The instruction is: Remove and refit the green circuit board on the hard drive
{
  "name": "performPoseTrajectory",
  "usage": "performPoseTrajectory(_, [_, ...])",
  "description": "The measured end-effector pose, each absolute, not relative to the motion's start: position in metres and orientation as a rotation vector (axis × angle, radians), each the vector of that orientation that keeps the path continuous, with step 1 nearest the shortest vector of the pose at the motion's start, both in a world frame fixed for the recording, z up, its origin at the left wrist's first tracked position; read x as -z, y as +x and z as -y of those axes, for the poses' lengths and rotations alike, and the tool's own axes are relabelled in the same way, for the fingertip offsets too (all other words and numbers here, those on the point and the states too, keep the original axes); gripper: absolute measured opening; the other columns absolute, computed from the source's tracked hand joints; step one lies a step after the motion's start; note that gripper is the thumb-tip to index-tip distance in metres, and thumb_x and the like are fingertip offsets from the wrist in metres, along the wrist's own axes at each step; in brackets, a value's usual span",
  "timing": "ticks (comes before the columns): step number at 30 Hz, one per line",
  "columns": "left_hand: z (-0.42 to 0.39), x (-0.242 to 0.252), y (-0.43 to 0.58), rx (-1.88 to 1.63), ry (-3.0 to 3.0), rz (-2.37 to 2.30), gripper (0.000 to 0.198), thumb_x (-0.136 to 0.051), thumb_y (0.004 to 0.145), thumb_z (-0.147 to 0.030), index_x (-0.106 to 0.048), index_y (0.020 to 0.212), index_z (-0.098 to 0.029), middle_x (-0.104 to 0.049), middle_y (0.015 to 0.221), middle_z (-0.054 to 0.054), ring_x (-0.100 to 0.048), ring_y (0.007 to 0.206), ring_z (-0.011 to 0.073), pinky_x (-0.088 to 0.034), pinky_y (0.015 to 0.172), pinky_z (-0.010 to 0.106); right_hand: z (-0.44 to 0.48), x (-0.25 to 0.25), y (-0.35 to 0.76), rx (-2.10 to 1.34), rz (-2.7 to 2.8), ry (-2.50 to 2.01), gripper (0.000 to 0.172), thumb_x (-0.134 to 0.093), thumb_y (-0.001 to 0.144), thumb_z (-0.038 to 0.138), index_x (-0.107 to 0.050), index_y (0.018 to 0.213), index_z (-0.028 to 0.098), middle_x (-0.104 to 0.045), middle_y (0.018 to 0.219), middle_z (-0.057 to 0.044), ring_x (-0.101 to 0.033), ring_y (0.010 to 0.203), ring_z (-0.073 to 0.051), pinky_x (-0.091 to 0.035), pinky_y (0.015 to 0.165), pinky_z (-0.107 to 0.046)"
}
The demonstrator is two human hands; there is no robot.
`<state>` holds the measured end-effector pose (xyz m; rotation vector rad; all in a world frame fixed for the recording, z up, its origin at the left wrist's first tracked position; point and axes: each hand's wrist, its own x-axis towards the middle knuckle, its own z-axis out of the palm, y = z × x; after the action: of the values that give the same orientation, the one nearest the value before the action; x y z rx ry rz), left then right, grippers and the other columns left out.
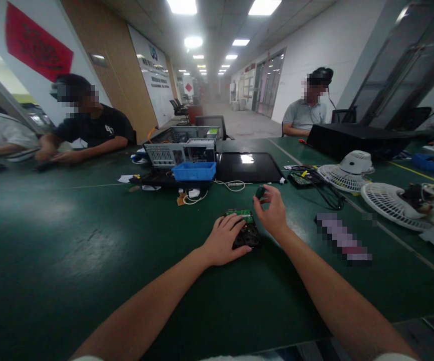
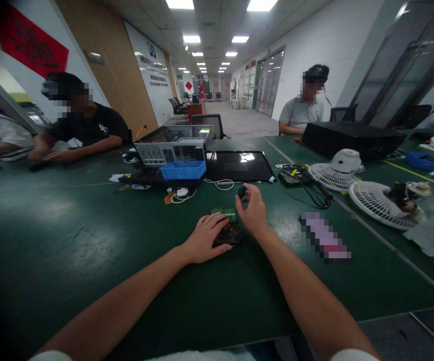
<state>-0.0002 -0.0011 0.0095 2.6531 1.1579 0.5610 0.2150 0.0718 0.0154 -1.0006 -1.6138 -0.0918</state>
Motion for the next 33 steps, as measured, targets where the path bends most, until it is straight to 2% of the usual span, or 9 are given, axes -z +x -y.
performPoseTrajectory(7, [0.002, -0.011, 0.000, -0.557, 2.653, -1.158, 0.083, -0.057, 0.088, -0.069, -0.035, 0.155, -0.026, -0.040, 0.157, 0.011, -0.029, 0.148, 0.0360, -0.020, 0.121, 0.059, -0.069, -0.021, 0.217, 0.124, 1.666, -0.971, 0.042, -0.063, 0.093, 0.029, -0.049, 0.132, 0.025, -0.054, 0.125, -0.013, -0.064, 0.092, -0.021, -0.065, 0.069, -0.038])
performPoseTrajectory(11, [0.002, -0.011, 0.000, -0.547, 2.660, -1.162, 0.083, -0.055, 0.088, -0.070, -0.035, 0.155, -0.025, -0.039, 0.158, 0.012, -0.029, 0.148, 0.0353, -0.019, 0.121, 0.059, -0.067, -0.023, 0.217, 0.130, 1.676, -0.984, 0.041, -0.063, 0.093, 0.029, -0.050, 0.132, 0.025, -0.052, 0.125, -0.012, -0.063, 0.089, -0.020, -0.065, 0.068, -0.037])
performPoseTrajectory(16, [0.002, -0.013, 0.000, -0.523, 2.663, -1.165, 0.084, -0.053, 0.089, -0.071, -0.033, 0.156, -0.024, -0.038, 0.158, 0.012, -0.028, 0.149, 0.0349, -0.018, 0.121, 0.058, -0.067, -0.023, 0.218, 0.133, 1.684, -0.989, 0.043, -0.064, 0.092, 0.030, -0.050, 0.132, 0.025, -0.053, 0.122, -0.012, -0.061, 0.080, -0.018, -0.063, 0.067, -0.037])
performPoseTrajectory(25, [0.002, -0.012, 0.000, -0.536, 2.667, -1.163, 0.084, -0.053, 0.089, -0.070, -0.034, 0.156, -0.024, -0.038, 0.159, 0.012, -0.027, 0.149, 0.0342, -0.018, 0.122, 0.058, -0.063, -0.028, 0.218, 0.159, 1.725, -0.971, 0.039, -0.061, 0.093, 0.028, -0.052, 0.131, 0.024, -0.054, 0.117, -0.012, -0.062, 0.083, -0.020, -0.062, 0.077, -0.041])
performPoseTrajectory(33, [0.002, -0.010, 0.000, -0.554, 2.666, -1.158, 0.084, -0.054, 0.089, -0.070, -0.034, 0.156, -0.024, -0.038, 0.158, 0.012, -0.028, 0.149, 0.0350, -0.018, 0.122, 0.058, -0.060, -0.030, 0.216, 0.184, 1.740, -0.962, 0.041, -0.064, 0.092, 0.028, -0.052, 0.131, 0.022, -0.055, 0.107, -0.008, -0.060, 0.080, -0.019, -0.058, 0.077, -0.040])
